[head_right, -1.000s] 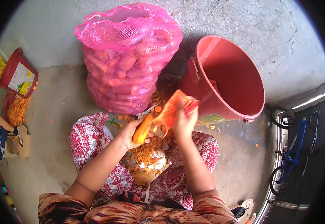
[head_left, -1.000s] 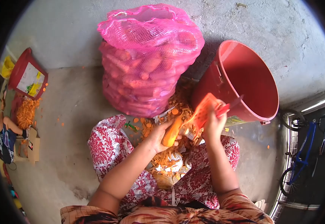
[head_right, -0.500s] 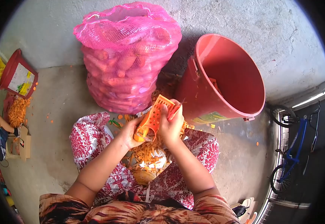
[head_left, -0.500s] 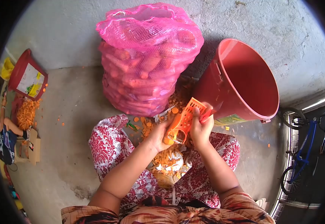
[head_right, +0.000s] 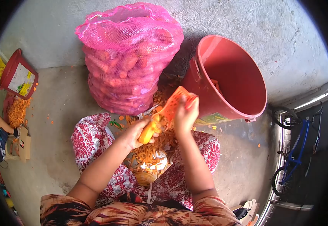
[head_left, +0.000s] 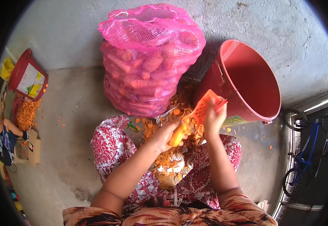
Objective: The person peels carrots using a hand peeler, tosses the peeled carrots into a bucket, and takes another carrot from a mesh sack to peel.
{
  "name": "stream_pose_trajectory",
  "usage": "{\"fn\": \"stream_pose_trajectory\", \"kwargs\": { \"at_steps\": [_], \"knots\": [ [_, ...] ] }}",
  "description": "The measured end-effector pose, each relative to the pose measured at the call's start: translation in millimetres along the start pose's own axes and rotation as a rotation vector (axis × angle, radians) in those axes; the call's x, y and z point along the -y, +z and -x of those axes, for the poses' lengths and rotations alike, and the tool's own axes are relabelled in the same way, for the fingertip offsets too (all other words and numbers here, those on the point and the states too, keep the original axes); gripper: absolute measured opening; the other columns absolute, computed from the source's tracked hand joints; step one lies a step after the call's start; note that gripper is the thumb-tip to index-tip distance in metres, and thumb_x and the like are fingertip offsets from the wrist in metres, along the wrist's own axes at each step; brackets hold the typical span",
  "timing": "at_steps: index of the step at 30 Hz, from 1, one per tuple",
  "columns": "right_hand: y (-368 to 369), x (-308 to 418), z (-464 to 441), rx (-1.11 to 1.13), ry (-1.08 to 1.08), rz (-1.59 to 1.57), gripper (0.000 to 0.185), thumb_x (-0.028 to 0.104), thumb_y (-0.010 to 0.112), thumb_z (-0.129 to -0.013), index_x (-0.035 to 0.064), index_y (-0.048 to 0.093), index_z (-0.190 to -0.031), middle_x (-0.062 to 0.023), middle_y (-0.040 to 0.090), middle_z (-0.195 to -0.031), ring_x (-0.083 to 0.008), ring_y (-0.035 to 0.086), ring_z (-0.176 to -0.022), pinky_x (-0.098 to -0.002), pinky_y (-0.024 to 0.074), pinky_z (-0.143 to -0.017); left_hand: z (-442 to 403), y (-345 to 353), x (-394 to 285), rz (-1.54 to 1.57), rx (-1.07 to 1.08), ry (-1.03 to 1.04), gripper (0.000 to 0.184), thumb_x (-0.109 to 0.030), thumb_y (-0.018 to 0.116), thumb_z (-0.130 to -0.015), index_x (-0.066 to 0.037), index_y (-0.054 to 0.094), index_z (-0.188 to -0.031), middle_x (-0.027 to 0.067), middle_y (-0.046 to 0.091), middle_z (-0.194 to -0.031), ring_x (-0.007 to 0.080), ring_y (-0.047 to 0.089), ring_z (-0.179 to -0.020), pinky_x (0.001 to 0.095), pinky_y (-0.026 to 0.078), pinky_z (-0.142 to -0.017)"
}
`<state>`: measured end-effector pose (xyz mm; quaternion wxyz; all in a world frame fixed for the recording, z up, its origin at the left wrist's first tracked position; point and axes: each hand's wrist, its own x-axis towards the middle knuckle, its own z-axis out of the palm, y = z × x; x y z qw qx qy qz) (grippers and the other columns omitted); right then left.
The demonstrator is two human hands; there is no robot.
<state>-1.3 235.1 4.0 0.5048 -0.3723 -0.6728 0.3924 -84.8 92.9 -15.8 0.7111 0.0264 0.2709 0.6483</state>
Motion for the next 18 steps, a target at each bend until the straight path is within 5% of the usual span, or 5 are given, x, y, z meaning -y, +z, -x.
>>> {"fn": "stream_pose_trajectory", "kwargs": {
  "at_steps": [4, 5, 11, 18],
  "knots": [
    [-15, 0, -29, -0.172, -0.13, 0.069, 0.012, 0.012, 0.051, -0.084, 0.0014, 0.047, -0.088, -0.0037, 0.049, -0.069, -0.0097, 0.044, -0.061, -0.0239, 0.0393, -0.058, 5, 2, -3, 0.002, -0.106, -0.02, 0.027, -0.036, 0.045, -0.085, -0.012, 0.05, -0.096, 0.0043, 0.052, -0.082, 0.0155, 0.048, -0.072, 0.0265, 0.038, -0.053],
    [-21, -1, -30, -0.165, 0.07, -0.086, 0.012, 0.012, 0.051, -0.084, 0.002, 0.047, -0.088, -0.0012, 0.048, -0.07, -0.0068, 0.042, -0.062, -0.0209, 0.0375, -0.057, 5, 0, -3, 0.028, -0.101, -0.03, 0.027, -0.036, 0.045, -0.085, -0.012, 0.05, -0.095, 0.0045, 0.052, -0.082, 0.0156, 0.048, -0.072, 0.0267, 0.038, -0.053],
    [-14, 4, -9, 0.024, 0.141, -0.388, 0.016, 0.012, 0.052, -0.084, 0.0037, 0.044, -0.095, 0.0001, 0.049, -0.077, -0.0051, 0.046, -0.066, -0.0188, 0.0403, -0.059, 1, -14, -3, 0.221, 0.058, -0.091, 0.027, -0.034, 0.043, -0.084, -0.01, 0.052, -0.093, 0.0062, 0.054, -0.081, 0.0168, 0.049, -0.069, 0.0273, 0.038, -0.054],
    [2, 22, 25, 0.198, 0.2, -0.304, 0.018, 0.013, 0.053, -0.084, 0.0026, 0.044, -0.095, 0.0002, 0.05, -0.074, -0.0049, 0.046, -0.064, -0.0193, 0.0398, -0.058, -1, -9, 0, 0.181, -0.112, -0.011, 0.03, -0.034, 0.041, -0.086, -0.011, 0.053, -0.1, 0.0059, 0.058, -0.08, 0.0189, 0.054, -0.065, 0.0307, 0.04, -0.05]
  ]
}}
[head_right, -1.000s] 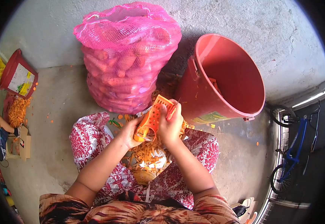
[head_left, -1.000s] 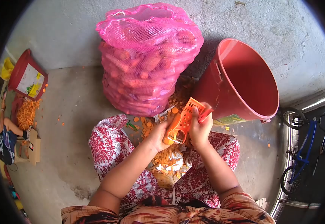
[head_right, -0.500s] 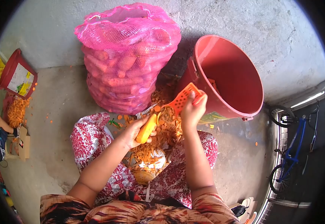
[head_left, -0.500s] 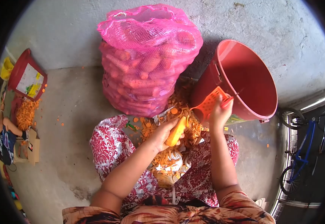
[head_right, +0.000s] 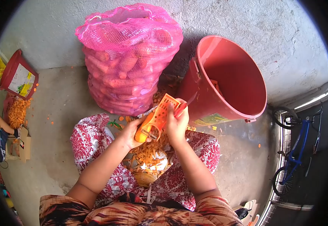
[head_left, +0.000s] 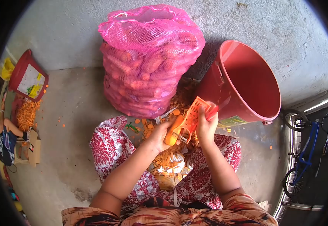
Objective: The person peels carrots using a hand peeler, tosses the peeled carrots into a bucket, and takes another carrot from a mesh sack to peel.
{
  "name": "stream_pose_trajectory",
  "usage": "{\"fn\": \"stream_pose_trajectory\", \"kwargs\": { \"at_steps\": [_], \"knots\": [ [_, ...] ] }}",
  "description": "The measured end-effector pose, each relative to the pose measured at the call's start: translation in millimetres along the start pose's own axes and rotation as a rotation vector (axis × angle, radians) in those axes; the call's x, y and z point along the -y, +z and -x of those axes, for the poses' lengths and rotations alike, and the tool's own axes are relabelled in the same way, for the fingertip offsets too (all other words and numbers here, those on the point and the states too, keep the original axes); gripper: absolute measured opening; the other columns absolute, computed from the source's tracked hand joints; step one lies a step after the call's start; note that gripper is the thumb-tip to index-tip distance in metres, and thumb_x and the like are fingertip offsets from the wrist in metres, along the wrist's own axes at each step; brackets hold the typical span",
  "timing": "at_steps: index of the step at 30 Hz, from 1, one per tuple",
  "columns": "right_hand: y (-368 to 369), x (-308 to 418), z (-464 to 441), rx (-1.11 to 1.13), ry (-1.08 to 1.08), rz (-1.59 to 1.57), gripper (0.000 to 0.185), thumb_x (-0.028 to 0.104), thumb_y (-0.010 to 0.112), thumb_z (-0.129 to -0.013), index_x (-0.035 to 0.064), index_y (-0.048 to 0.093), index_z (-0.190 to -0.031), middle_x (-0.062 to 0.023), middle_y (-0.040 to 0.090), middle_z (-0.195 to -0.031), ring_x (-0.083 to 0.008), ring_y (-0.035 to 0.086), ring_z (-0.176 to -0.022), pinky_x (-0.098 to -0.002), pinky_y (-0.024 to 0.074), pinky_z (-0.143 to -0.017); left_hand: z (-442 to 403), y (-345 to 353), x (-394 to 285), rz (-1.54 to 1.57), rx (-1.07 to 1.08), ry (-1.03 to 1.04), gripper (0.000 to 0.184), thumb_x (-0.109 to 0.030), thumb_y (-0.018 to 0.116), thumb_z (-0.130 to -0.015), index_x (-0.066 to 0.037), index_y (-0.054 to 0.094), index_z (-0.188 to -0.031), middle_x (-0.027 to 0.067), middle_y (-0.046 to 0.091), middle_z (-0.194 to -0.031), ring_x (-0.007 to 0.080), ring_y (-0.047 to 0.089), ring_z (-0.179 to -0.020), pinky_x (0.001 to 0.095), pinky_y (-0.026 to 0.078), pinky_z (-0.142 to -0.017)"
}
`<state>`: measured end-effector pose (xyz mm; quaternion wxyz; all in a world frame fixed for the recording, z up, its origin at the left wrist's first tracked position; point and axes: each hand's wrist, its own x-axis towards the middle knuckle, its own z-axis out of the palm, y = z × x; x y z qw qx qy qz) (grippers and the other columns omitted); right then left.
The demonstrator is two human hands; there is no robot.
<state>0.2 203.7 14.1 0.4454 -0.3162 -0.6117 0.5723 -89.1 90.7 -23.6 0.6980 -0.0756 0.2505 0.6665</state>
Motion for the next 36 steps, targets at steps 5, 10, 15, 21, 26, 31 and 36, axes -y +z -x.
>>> {"fn": "stream_pose_trajectory", "kwargs": {
  "at_steps": [5, 10, 15, 21, 26, 31, 36],
  "knots": [
    [1, 1, 4, -0.028, -0.178, 0.238, 0.017, 0.011, 0.052, -0.083, -0.0004, 0.046, -0.094, -0.0028, 0.052, -0.068, -0.0064, 0.047, -0.059, -0.021, 0.0406, -0.054, 0, 2, 3, -0.012, 0.061, -0.032, 0.03, -0.033, 0.039, -0.087, -0.01, 0.052, -0.101, 0.0062, 0.057, -0.082, 0.0188, 0.054, -0.066, 0.0298, 0.04, -0.05],
    [-12, -9, -20, -0.211, -0.341, 0.295, 0.017, 0.013, 0.051, -0.085, 0.0002, 0.046, -0.094, -0.0029, 0.052, -0.075, -0.0058, 0.047, -0.065, -0.02, 0.0402, -0.059, 7, 4, 1, -0.083, 0.124, -0.075, 0.03, -0.035, 0.042, -0.086, -0.009, 0.05, -0.099, 0.0046, 0.054, -0.084, 0.0173, 0.051, -0.07, 0.028, 0.04, -0.052],
    [-34, 4, -43, -0.406, -0.237, 0.114, 0.017, 0.014, 0.05, -0.085, 0.0011, 0.044, -0.094, -0.0018, 0.049, -0.076, -0.0065, 0.044, -0.064, -0.0198, 0.0389, -0.059, 8, -2, 0, -0.065, 0.122, -0.077, 0.028, -0.034, 0.044, -0.085, -0.01, 0.05, -0.097, 0.0033, 0.052, -0.084, 0.0169, 0.048, -0.071, 0.029, 0.039, -0.053],
    [-11, 11, -8, -0.164, -0.131, 0.035, 0.017, 0.014, 0.051, -0.085, 0.0028, 0.043, -0.096, -0.0014, 0.049, -0.079, -0.0063, 0.045, -0.07, -0.0204, 0.0394, -0.064, 11, 12, -5, -0.093, -0.114, 0.036, 0.027, -0.031, 0.045, -0.084, -0.011, 0.05, -0.101, 0.0052, 0.056, -0.085, 0.0194, 0.053, -0.074, 0.0313, 0.043, -0.056],
    [0, -1, -1, -0.04, -0.007, -0.159, 0.017, 0.014, 0.051, -0.085, 0.0032, 0.043, -0.096, -0.0006, 0.049, -0.079, -0.0051, 0.046, -0.069, -0.0193, 0.04, -0.062, 0, 1, -2, -0.013, 0.068, 0.04, 0.025, -0.032, 0.05, -0.082, -0.012, 0.053, -0.097, 0.0043, 0.059, -0.083, 0.0142, 0.056, -0.075, 0.033, 0.047, -0.056],
    [9, 6, 10, 0.054, 0.047, -0.197, 0.018, 0.012, 0.052, -0.084, 0.0036, 0.042, -0.096, -0.0004, 0.049, -0.078, -0.0054, 0.047, -0.068, -0.0191, 0.0404, -0.061, -2, 3, -1, 0.004, 0.014, 0.084, 0.025, -0.028, 0.048, -0.084, -0.009, 0.053, -0.1, 0.0046, 0.059, -0.089, 0.014, 0.058, -0.074, 0.0302, 0.048, -0.058],
    [11, 6, 15, 0.099, -0.027, -0.075, 0.018, 0.012, 0.053, -0.083, 0.0025, 0.042, -0.095, -0.0004, 0.049, -0.076, -0.0053, 0.046, -0.068, -0.0194, 0.0395, -0.06, 3, 19, -1, 0.08, -0.04, 0.097, 0.027, -0.026, 0.045, -0.086, -0.006, 0.052, -0.102, 0.0061, 0.059, -0.091, 0.0156, 0.058, -0.077, 0.0295, 0.048, -0.062]
  ]
}}
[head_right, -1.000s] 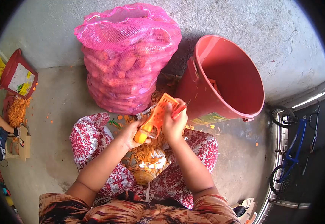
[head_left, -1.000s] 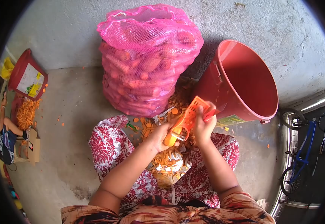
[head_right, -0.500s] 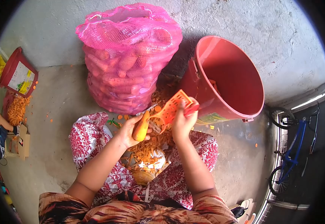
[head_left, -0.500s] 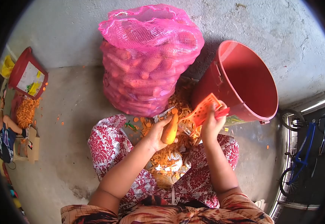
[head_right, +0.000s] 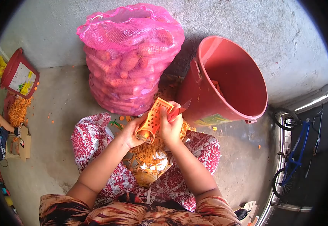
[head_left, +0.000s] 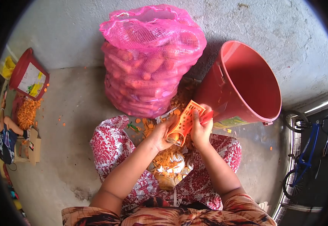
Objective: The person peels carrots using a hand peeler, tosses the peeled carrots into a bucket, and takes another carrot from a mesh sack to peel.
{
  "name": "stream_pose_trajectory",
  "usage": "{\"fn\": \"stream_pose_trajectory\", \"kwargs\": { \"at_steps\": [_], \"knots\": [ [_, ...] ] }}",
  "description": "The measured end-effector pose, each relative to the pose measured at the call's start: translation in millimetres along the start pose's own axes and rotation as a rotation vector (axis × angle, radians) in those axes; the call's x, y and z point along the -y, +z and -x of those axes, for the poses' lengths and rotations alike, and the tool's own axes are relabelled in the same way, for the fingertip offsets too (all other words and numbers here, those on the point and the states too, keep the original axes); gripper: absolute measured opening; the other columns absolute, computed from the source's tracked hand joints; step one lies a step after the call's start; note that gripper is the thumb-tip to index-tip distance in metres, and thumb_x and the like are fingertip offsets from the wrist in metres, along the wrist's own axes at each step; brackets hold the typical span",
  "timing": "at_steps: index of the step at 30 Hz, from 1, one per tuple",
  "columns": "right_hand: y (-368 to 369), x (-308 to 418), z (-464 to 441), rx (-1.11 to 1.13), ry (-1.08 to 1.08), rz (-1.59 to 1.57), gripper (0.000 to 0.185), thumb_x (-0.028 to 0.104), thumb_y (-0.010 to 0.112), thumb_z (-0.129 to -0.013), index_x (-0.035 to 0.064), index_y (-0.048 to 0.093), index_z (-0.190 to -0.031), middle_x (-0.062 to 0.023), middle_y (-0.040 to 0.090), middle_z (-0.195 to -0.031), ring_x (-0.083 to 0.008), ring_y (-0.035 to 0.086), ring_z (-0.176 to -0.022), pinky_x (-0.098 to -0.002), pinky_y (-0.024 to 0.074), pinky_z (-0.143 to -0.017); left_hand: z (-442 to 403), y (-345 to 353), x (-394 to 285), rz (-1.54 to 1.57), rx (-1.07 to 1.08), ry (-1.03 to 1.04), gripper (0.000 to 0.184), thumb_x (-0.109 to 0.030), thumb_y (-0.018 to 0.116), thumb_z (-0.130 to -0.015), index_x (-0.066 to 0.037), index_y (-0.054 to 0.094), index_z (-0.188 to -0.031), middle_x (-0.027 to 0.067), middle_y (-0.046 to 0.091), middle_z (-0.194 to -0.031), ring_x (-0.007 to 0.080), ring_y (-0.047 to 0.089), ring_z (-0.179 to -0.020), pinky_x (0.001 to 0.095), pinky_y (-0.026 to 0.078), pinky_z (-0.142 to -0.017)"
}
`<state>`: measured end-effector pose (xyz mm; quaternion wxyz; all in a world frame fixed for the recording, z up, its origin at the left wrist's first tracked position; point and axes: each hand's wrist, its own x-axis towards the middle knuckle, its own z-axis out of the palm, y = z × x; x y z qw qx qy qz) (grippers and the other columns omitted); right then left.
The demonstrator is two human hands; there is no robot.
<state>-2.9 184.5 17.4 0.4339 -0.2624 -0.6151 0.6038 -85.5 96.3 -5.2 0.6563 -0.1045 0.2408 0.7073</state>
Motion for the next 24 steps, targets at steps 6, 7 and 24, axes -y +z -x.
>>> {"fn": "stream_pose_trajectory", "kwargs": {
  "at_steps": [6, 7, 24],
  "knots": [
    [-1, -3, 1, 0.033, -0.06, 0.115, 0.016, 0.01, 0.051, -0.084, 0.0031, 0.043, -0.096, -0.0002, 0.049, -0.08, -0.0049, 0.046, -0.069, -0.0182, 0.0395, -0.061, -3, -15, 0, -0.001, 0.12, -0.05, 0.029, -0.028, 0.045, -0.086, -0.005, 0.052, -0.102, 0.007, 0.06, -0.092, 0.0161, 0.058, -0.078, 0.0297, 0.048, -0.063],
    [-2, -2, 2, 0.023, -0.066, 0.164, 0.015, 0.01, 0.051, -0.084, 0.0031, 0.043, -0.096, 0.0001, 0.048, -0.079, -0.0048, 0.046, -0.069, -0.0182, 0.0393, -0.061, -2, -12, 1, -0.017, 0.098, -0.037, 0.029, -0.028, 0.046, -0.086, -0.005, 0.052, -0.102, 0.0068, 0.06, -0.091, 0.0158, 0.058, -0.077, 0.0296, 0.048, -0.062],
    [-54, -8, -48, -0.307, -0.087, -0.029, 0.013, 0.012, 0.049, -0.085, 0.0027, 0.046, -0.093, -0.0007, 0.05, -0.077, -0.0063, 0.046, -0.067, -0.02, 0.0399, -0.061, 1, -15, -1, -0.167, 0.135, -0.108, 0.04, -0.03, 0.041, -0.084, -0.007, 0.042, -0.116, 0.0065, 0.053, -0.085, 0.0198, 0.052, -0.073, 0.0332, 0.046, -0.058]
  ]
}}
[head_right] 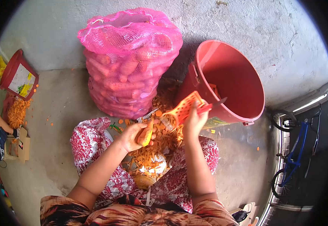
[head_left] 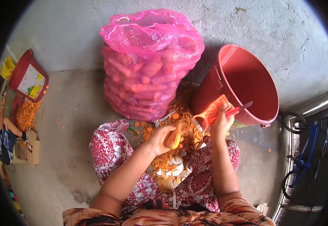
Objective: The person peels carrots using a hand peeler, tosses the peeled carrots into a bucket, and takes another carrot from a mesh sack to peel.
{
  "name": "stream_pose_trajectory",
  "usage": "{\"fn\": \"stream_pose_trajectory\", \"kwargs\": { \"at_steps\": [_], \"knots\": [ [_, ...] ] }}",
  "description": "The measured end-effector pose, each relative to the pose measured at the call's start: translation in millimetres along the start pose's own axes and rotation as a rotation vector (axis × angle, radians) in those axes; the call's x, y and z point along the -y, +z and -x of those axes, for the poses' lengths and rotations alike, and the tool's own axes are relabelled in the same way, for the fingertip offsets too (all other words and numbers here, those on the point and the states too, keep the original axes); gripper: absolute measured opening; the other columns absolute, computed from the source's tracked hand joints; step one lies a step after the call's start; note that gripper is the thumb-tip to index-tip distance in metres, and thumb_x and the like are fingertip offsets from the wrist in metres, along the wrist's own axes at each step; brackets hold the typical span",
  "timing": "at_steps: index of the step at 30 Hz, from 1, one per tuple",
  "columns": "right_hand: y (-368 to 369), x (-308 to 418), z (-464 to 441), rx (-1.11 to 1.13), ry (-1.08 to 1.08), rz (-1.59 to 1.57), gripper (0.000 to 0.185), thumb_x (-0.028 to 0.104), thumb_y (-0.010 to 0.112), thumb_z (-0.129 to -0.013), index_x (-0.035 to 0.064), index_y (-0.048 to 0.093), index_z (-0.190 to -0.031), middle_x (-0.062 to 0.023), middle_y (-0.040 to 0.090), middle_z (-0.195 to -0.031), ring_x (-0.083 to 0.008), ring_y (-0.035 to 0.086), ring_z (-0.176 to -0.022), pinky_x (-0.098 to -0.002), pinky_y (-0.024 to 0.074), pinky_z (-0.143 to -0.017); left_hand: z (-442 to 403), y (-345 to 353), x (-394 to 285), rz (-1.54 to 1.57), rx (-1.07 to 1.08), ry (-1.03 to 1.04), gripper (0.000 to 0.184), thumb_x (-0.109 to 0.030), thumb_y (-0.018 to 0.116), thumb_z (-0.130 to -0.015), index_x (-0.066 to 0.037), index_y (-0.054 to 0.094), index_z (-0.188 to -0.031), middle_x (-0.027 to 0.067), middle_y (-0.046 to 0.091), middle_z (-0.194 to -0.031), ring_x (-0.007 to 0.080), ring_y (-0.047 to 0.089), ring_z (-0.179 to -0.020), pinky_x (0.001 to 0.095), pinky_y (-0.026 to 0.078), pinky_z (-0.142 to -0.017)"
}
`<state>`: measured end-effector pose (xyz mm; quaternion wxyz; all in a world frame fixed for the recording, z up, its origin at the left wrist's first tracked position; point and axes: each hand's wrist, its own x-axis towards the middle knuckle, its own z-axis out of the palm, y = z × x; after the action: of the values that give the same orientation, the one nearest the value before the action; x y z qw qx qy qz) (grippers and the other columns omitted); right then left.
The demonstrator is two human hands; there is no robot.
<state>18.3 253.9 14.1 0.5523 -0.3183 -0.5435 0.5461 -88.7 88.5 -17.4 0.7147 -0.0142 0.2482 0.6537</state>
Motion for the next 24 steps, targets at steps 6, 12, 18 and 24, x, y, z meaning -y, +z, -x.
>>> {"fn": "stream_pose_trajectory", "kwargs": {
  "at_steps": [6, 12, 18, 24],
  "knots": [
    [28, 3, 36, 0.164, 0.063, 0.042, 0.015, 0.012, 0.051, -0.085, 0.0037, 0.043, -0.094, 0.0003, 0.048, -0.078, -0.0051, 0.045, -0.068, -0.0191, 0.0392, -0.062, 1, 0, 0, 0.031, -0.107, -0.042, 0.026, -0.028, 0.042, -0.083, -0.008, 0.054, -0.094, 0.0056, 0.057, -0.076, 0.0196, 0.053, -0.062, 0.0285, 0.039, -0.049],
    [33, 2, 56, 0.25, -0.065, 0.321, 0.021, 0.012, 0.056, -0.081, 0.0002, 0.045, -0.095, -0.0023, 0.049, -0.074, -0.0081, 0.045, -0.068, -0.0212, 0.0394, -0.062, -1, -6, 3, 0.033, -0.068, -0.07, 0.028, -0.031, 0.038, -0.084, -0.01, 0.055, -0.091, 0.0053, 0.056, -0.074, 0.0164, 0.053, -0.061, 0.0262, 0.037, -0.042],
    [2, -3, -7, -0.127, -0.037, 0.225, 0.012, 0.013, 0.05, -0.085, 0.0029, 0.046, -0.091, -0.0002, 0.048, -0.076, -0.0061, 0.042, -0.065, -0.0216, 0.038, -0.059, 1, -4, -2, -0.02, -0.026, -0.141, 0.026, -0.029, 0.036, -0.086, -0.01, 0.051, -0.095, 0.0048, 0.054, -0.075, 0.0164, 0.05, -0.066, 0.0267, 0.036, -0.044],
    [21, 4, 37, 0.17, 0.005, 0.141, 0.019, 0.013, 0.053, -0.083, 0.0031, 0.043, -0.096, 0.0003, 0.047, -0.076, -0.0061, 0.044, -0.066, -0.0198, 0.0384, -0.06, -1, -4, 2, 0.011, -0.16, -0.059, 0.024, -0.029, 0.036, -0.086, -0.011, 0.051, -0.094, 0.0051, 0.055, -0.075, 0.0165, 0.051, -0.063, 0.0273, 0.036, -0.044]
  ]
}}
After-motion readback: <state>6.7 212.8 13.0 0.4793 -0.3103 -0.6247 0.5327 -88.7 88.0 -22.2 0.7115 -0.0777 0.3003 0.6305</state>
